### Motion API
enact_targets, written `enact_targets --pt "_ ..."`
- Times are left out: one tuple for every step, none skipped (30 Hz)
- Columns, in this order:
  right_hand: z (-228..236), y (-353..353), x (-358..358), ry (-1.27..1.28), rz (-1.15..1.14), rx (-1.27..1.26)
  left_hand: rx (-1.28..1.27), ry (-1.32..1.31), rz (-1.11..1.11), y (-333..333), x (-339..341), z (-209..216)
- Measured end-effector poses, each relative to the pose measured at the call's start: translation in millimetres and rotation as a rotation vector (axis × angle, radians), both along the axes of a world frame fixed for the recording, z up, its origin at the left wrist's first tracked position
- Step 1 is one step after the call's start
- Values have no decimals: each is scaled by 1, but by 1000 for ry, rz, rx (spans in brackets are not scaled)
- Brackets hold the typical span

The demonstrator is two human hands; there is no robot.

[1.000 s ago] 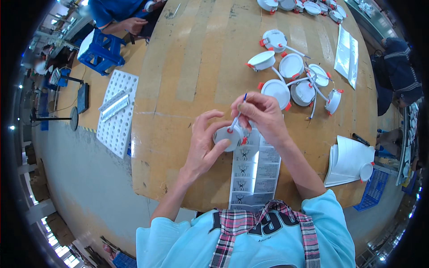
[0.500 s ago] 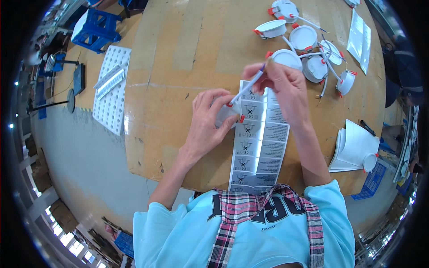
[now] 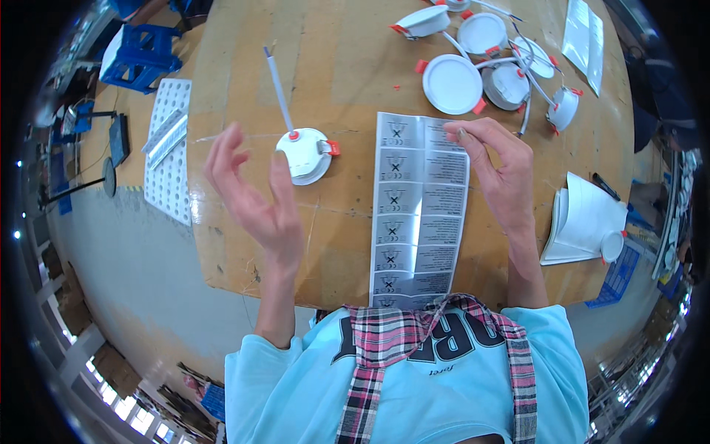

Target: Apply adhesive labels to light fixture components and organize them for assembly.

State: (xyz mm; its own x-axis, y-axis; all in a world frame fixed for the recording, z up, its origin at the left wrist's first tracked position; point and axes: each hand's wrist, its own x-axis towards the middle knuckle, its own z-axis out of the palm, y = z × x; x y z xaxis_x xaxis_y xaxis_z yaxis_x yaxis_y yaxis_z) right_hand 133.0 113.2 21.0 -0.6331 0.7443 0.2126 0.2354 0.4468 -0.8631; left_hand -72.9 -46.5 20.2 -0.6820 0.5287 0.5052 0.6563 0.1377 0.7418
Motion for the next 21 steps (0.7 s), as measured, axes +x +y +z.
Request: enact_targets --pt "0 -1 3 -33 -5 -13 8 -52 -131 0 9 2" --pt "1 -2 3 -55 -6 -25 10 -47 -140 8 16 7" --pt "0 -4 3 -49 -15 -23 -111 -118 -292 18 26 13" --pt "-3 -5 1 -47 6 18 -235 -183 -435 26 33 16" --pt "-5 -8 0 -53 20 57 -238 -179 -442 33 41 11" --pt "-4 -10 -1 -49 14 55 -317 -118 -406 43 45 3" --pt "-3 -12 -1 -51 33 38 -397 -57 -373 50 47 -4" --pt "-3 -14 -2 -51 54 21 -401 -52 -379 53 46 -9" --pt "-4 -15 -5 -46 49 17 -435 -181 -401 56 45 -14" --pt "-5 -15 -7 -24 75 67 -468 -313 -425 58 45 -17" --pt "-6 -15 -10 -3 103 118 -472 -311 -431 59 45 -16" --pt "-5 -15 -13 -2 97 116 -470 -430 -441 59 44 -15" --pt "-5 -16 -17 13 78 124 -466 -549 -447 59 43 -14" --pt "-4 -16 -21 26 60 134 -468 -548 -450 59 44 -14" --pt "-4 -15 -25 25 56 135 -373 -623 -500 59 44 -13" --pt "-3 -13 -30 30 19 200 -278 -696 -543 59 44 -10" --pt "-3 -11 -33 33 -19 266 -280 -695 -542 60 43 -6" --pt "-2 -7 -34 34 -19 265 -242 -808 -560 62 41 1" --pt "1 -4 -34 8 34 77 -197 -921 -578 62 39 5" --pt "4 -1 -34 -17 87 -110 -192 -920 -579 61 35 6" --pt "7 1 -35 -18 88 -106 -209 -930 -581 60 29 6"
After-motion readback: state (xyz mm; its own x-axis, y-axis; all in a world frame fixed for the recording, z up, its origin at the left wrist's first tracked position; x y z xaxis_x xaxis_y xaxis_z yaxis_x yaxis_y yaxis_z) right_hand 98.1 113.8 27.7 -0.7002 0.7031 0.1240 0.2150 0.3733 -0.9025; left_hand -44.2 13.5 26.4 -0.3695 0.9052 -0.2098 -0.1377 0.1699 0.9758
